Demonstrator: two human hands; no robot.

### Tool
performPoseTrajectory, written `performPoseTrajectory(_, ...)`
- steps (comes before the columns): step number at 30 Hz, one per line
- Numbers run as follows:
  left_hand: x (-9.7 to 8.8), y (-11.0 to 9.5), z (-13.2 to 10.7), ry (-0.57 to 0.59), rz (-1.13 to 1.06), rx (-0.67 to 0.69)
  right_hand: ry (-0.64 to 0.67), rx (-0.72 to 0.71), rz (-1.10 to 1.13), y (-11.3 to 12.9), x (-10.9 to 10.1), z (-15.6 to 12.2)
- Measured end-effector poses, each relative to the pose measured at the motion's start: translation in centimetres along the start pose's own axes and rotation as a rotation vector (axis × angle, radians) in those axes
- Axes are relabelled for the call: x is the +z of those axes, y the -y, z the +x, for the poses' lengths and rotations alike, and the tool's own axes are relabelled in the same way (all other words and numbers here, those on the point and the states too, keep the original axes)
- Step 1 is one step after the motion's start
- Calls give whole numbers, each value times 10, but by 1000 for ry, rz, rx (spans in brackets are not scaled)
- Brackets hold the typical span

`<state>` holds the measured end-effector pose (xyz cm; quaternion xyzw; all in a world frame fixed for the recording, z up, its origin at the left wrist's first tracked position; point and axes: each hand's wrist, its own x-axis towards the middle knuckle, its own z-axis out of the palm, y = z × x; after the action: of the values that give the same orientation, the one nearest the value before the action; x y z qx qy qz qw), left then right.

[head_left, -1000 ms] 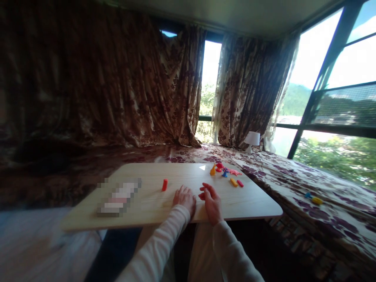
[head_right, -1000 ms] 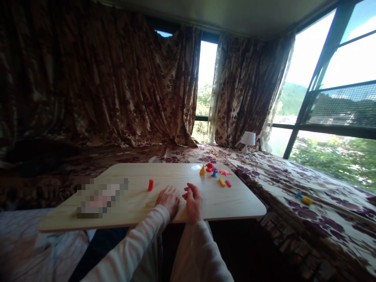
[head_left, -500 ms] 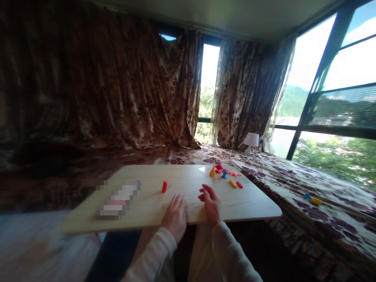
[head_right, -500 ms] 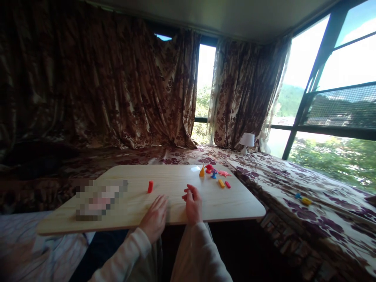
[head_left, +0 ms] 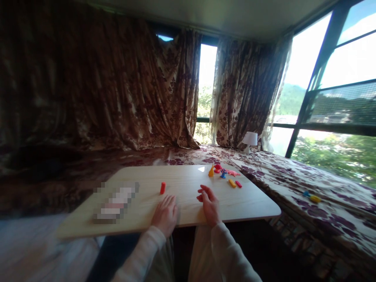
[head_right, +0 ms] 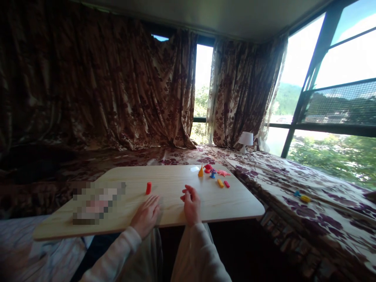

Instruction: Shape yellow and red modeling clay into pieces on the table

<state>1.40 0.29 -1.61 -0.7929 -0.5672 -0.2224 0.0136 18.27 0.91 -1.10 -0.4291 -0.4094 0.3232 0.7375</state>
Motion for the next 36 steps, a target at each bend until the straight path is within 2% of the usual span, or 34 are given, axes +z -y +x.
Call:
performPoseTrajectory(3, 0, -9, -26, 6, -4, 50, 0, 9, 1, -1, 0, 0)
performPoseTrajectory(5, 3, -26, -26, 25, -12, 91, -1, 13, -2, 0, 0, 0)
performPoseTrajectory(8, 10, -53, -2, 49, -24, 105, 4, 13, -11, 0, -1, 1)
performPoseTrajectory(10, 14, -62, 23, 45, -25, 67, 10, 11, -14, 1, -1, 1)
performPoseTrajectory(13, 14, -56, 53, 43, -25, -12, 16, 8, -11, 1, -2, 1)
performPoseTrajectory(15, 10, -42, 59, 49, -27, -42, 16, 8, -5, 0, -1, 1)
performPoseTrajectory(17, 4, -25, 49, 53, -28, -46, 14, 10, 3, -1, -1, 1)
performPoseTrajectory(21, -8, 1, -5, 53, -33, -3, 7, 9, 13, -4, 0, 1)
performPoseTrajectory(24, -12, 5, -36, 47, -37, 43, 6, 7, 9, -5, 0, 1)
performPoseTrajectory(26, -9, -3, -38, 48, -41, 70, 5, 5, 4, -5, 0, 1)
performPoseTrajectory(28, -3, -19, -24, 55, -44, 89, 2, 4, -1, -5, 0, 1)
performPoseTrajectory(32, 13, -50, 27, 56, -40, 80, 7, 2, -13, -4, 0, 2)
performPoseTrajectory(34, 18, -55, 50, 64, -34, 47, 10, -2, -15, -4, -1, 2)
performPoseTrajectory(36, 19, -50, 63, 76, -29, 10, 12, -7, -14, -5, -1, 2)
